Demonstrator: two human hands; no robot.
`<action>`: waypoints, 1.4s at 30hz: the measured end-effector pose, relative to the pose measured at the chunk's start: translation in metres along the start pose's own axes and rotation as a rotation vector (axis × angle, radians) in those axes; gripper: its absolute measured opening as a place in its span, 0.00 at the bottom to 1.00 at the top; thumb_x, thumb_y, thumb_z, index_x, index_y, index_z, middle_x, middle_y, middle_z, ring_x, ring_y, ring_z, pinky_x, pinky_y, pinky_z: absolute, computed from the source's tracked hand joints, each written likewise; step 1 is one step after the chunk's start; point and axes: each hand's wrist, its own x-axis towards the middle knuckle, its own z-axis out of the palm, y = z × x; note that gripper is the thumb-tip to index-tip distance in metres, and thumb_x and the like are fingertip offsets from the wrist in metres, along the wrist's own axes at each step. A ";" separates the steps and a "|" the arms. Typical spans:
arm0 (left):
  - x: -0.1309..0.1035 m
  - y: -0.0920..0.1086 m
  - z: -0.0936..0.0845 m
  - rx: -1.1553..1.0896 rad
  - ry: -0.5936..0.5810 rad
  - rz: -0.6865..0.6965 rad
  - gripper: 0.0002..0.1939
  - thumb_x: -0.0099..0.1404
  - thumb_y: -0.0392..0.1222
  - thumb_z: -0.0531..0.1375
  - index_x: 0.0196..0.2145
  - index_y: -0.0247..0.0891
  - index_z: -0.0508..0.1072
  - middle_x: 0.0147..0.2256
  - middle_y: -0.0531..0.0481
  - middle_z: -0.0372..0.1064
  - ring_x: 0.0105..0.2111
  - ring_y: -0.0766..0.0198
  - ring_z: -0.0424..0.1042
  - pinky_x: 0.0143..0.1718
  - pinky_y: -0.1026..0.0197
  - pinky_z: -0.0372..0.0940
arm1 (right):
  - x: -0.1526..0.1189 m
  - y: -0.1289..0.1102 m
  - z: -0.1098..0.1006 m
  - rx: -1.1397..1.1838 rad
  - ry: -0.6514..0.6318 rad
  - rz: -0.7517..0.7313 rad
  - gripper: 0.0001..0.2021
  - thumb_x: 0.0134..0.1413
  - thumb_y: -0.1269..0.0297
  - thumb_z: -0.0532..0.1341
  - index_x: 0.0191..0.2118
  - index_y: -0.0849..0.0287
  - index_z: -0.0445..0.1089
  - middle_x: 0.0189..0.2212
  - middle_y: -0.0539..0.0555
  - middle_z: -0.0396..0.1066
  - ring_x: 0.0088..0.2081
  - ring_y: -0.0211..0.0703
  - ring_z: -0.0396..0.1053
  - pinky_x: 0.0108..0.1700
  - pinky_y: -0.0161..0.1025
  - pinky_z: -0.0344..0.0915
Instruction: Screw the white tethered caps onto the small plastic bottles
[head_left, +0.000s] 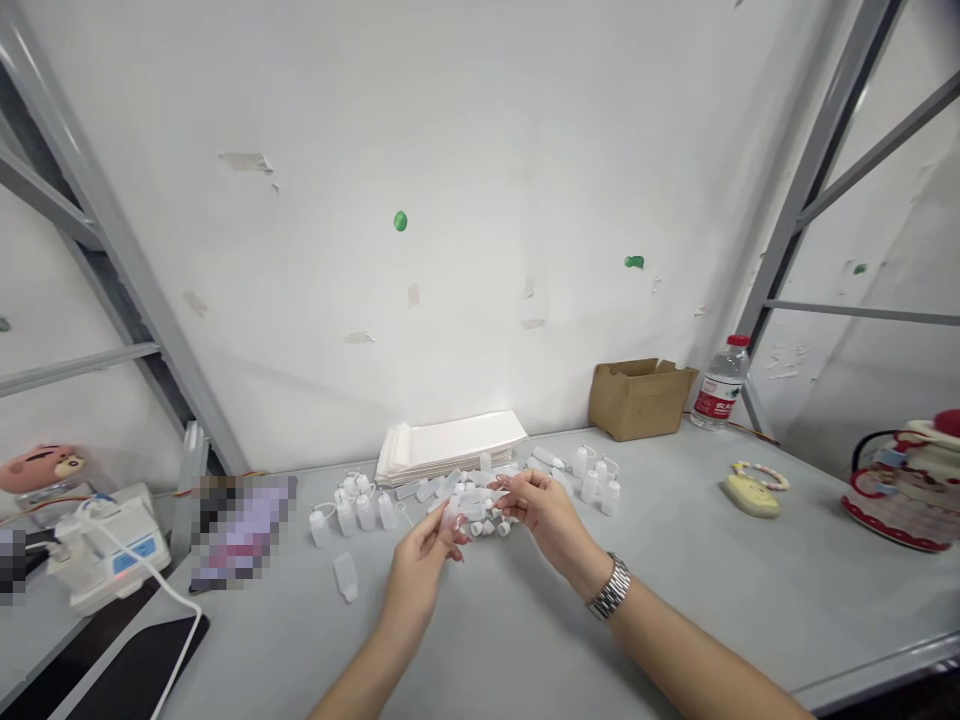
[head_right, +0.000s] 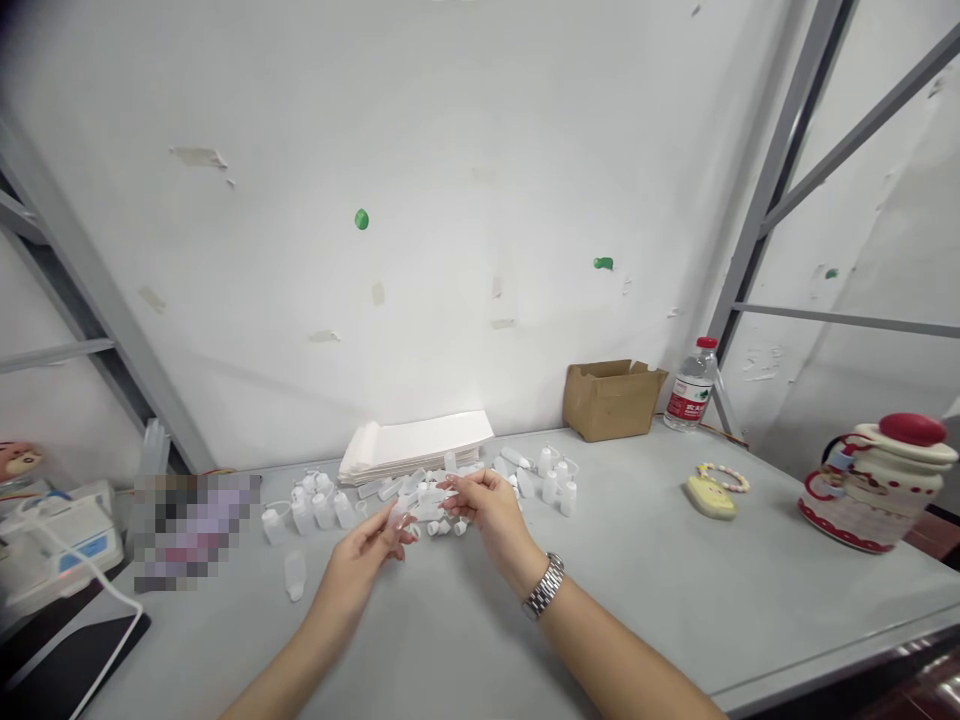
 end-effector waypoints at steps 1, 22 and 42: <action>-0.001 0.001 0.000 0.030 0.004 0.043 0.23 0.46 0.52 0.64 0.37 0.34 0.73 0.27 0.50 0.70 0.26 0.65 0.66 0.28 0.63 0.60 | -0.001 0.000 0.001 -0.011 -0.002 -0.007 0.14 0.34 0.61 0.68 0.21 0.62 0.63 0.28 0.55 0.73 0.25 0.37 0.69 0.30 0.36 0.62; -0.003 -0.003 0.009 -0.031 -0.039 0.088 0.22 0.41 0.51 0.66 0.31 0.34 0.69 0.24 0.49 0.70 0.26 0.58 0.71 0.23 0.59 0.67 | -0.010 0.008 0.009 -0.230 -0.148 -0.028 0.15 0.39 0.53 0.65 0.23 0.62 0.71 0.21 0.51 0.69 0.27 0.38 0.65 0.34 0.36 0.61; -0.004 -0.009 0.003 0.014 -0.009 0.148 0.23 0.51 0.52 0.61 0.42 0.38 0.71 0.34 0.47 0.69 0.28 0.63 0.69 0.26 0.60 0.69 | -0.023 0.004 0.016 -0.526 -0.162 -0.291 0.09 0.48 0.59 0.61 0.35 0.54 0.74 0.37 0.53 0.73 0.40 0.44 0.68 0.43 0.41 0.63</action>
